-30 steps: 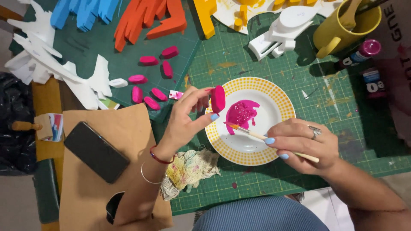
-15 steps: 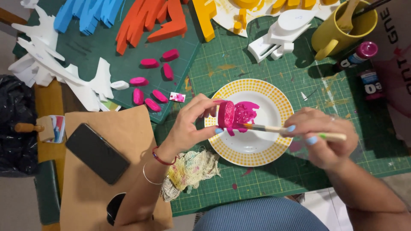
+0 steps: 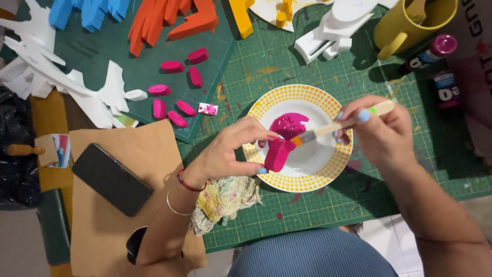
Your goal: The person is painting small pink foam pieces using a paintbrush and pink paint from a plate on a green cutting mat.
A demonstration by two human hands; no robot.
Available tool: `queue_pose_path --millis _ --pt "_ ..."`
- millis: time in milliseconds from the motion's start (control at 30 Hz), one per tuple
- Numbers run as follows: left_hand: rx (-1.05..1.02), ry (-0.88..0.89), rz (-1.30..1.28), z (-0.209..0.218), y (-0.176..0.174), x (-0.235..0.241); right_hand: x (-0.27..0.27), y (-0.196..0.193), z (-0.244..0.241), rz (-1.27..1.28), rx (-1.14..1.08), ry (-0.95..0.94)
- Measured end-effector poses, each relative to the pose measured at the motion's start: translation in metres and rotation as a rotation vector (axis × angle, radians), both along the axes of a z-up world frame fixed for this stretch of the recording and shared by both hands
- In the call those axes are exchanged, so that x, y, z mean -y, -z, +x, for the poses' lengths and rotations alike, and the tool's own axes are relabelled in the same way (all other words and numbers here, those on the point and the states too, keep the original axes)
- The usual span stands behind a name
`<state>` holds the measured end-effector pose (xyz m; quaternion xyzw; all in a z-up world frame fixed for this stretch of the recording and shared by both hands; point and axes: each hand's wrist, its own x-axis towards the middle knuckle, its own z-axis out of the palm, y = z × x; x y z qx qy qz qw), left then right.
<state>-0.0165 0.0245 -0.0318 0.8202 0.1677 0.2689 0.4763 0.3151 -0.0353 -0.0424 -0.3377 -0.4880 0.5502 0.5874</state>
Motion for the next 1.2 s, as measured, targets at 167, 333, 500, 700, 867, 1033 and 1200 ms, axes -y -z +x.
queue_pose_path --millis 167,333,500,700,867,1033,1200 --pt "0.003 -0.022 -0.011 -0.002 0.006 -0.001 0.000 0.001 0.003 -0.014 -0.099 0.050" --pt "-0.009 -0.034 -0.004 0.000 0.002 -0.001 0.001 -0.002 -0.008 0.052 -0.080 -0.143" --pt "-0.015 -0.010 -0.002 -0.001 0.000 0.000 -0.008 0.003 -0.002 -0.154 -0.089 0.038" --pt "-0.024 -0.125 0.053 -0.018 0.007 -0.010 -0.013 -0.003 0.001 -0.176 -0.060 0.132" --pt "-0.040 -0.227 0.065 -0.020 0.004 -0.015 -0.017 0.007 0.002 -0.167 0.010 0.096" --pt "-0.036 -0.303 0.121 -0.026 0.010 -0.019 -0.020 0.010 0.006 -0.132 0.158 0.085" --pt "0.037 -0.513 0.038 -0.033 0.010 -0.023 -0.022 0.012 0.007 -0.155 0.121 0.114"
